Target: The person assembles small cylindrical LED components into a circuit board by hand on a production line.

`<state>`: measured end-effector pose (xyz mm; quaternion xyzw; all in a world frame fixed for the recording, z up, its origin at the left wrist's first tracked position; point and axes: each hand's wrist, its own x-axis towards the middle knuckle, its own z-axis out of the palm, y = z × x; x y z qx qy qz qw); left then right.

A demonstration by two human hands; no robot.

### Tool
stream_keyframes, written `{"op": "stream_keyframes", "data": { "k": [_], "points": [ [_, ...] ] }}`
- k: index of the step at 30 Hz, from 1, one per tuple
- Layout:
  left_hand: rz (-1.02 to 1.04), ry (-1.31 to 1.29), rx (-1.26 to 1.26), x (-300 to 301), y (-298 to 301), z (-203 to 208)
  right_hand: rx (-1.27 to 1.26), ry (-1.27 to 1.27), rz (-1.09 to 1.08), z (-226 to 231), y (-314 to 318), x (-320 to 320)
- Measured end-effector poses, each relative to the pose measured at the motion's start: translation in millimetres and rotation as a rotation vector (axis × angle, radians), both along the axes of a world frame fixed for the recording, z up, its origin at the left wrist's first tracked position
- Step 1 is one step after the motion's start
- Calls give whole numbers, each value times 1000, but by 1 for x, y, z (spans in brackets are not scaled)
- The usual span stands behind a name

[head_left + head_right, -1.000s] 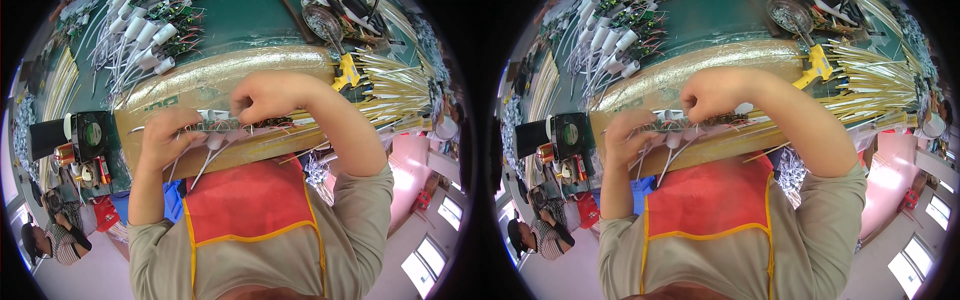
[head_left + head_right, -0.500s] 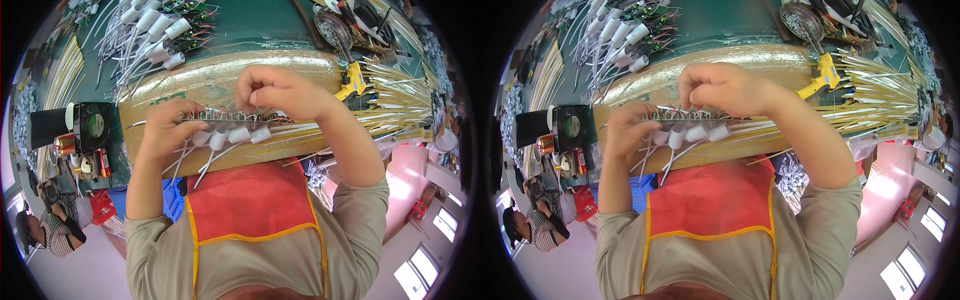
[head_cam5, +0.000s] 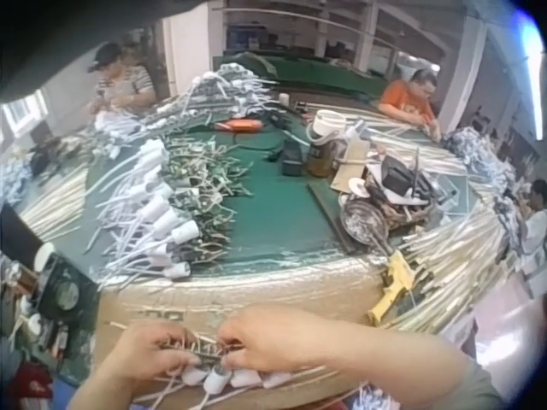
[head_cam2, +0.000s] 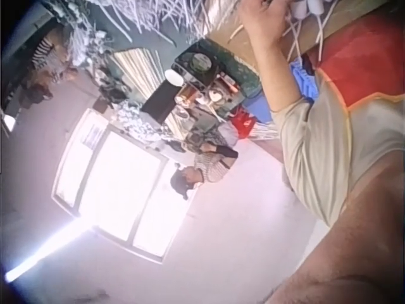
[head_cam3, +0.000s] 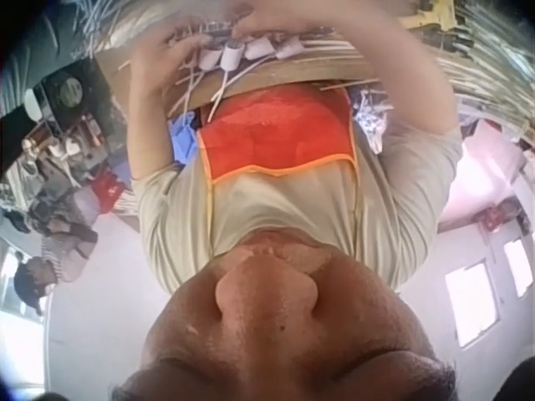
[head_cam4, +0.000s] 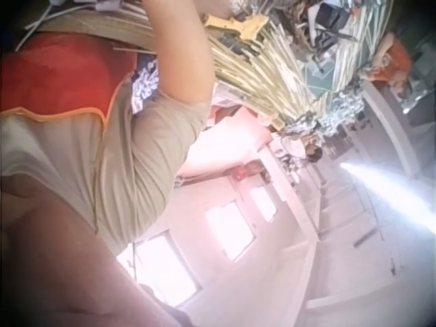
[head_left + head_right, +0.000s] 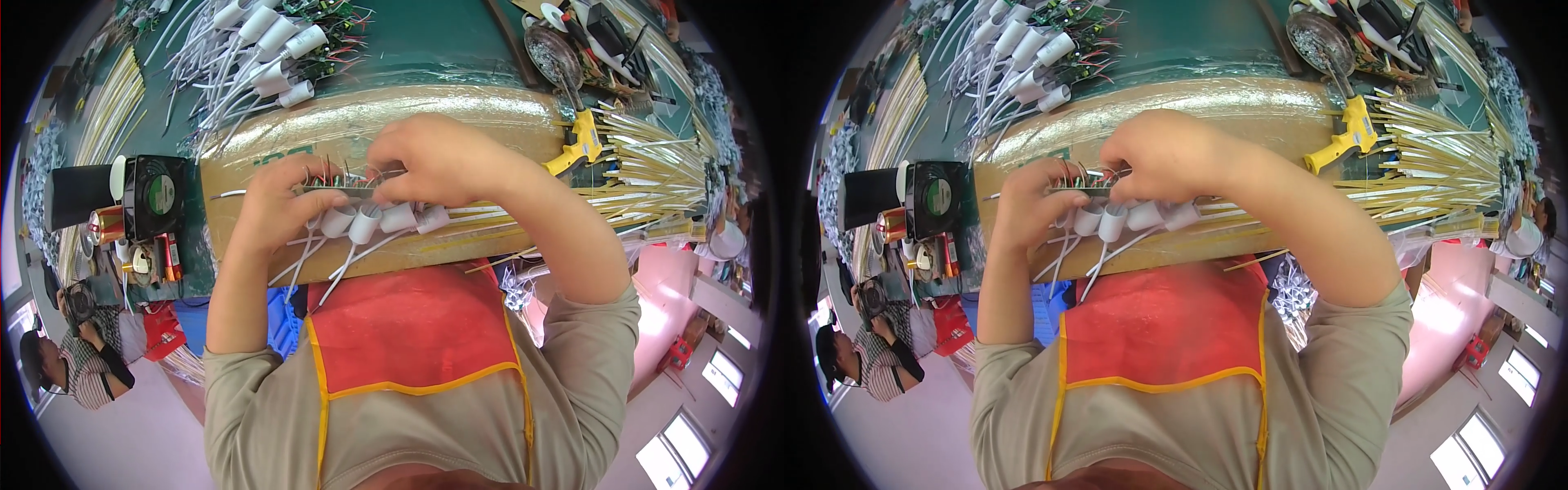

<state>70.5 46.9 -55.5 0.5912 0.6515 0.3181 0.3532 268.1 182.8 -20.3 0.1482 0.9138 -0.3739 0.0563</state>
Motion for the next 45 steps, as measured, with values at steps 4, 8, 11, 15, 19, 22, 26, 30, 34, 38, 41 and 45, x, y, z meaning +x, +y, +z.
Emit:
{"op": "stream_keyframes", "data": {
  "k": [4, 8, 11, 15, 19, 22, 26, 30, 34, 38, 41, 45],
  "points": [
    [56, -54, -85, 3, 0, 4, 102, 156, -16, -10, -7, 3],
    [98, -136, -157, 3, 2, 5, 16, 265, -72, -17, -7, 4],
    [127, -191, -198, 3, 5, 4, -73, 349, -119, -22, -7, 3],
    [137, -270, -225, 0, 7, -7, -571, 513, -473, -18, -3, 0],
    [167, -440, -258, 2, 7, -5, -227, 345, -439, 9, 8, 1],
    [156, -392, -293, 1, 8, -1, 90, 91, -166, -3, -3, -6],
    [150, -357, -344, 0, 13, 4, 74, 32, -20, -4, -1, -16],
    [12, -205, -258, -5, 12, -4, -61, 286, -268, 5, 10, -13],
    [144, -396, -339, -4, 9, -14, -422, 462, -604, 30, 30, 6],
    [114, -446, -301, -4, 12, -11, -258, 152, -472, 3, 44, 63],
    [111, -383, -310, -3, 14, -10, -639, 48, -460, -44, 39, 107],
    [157, -512, -342, -3, 12, -13, -952, 184, -492, -56, 14, 119]
  ]
}}
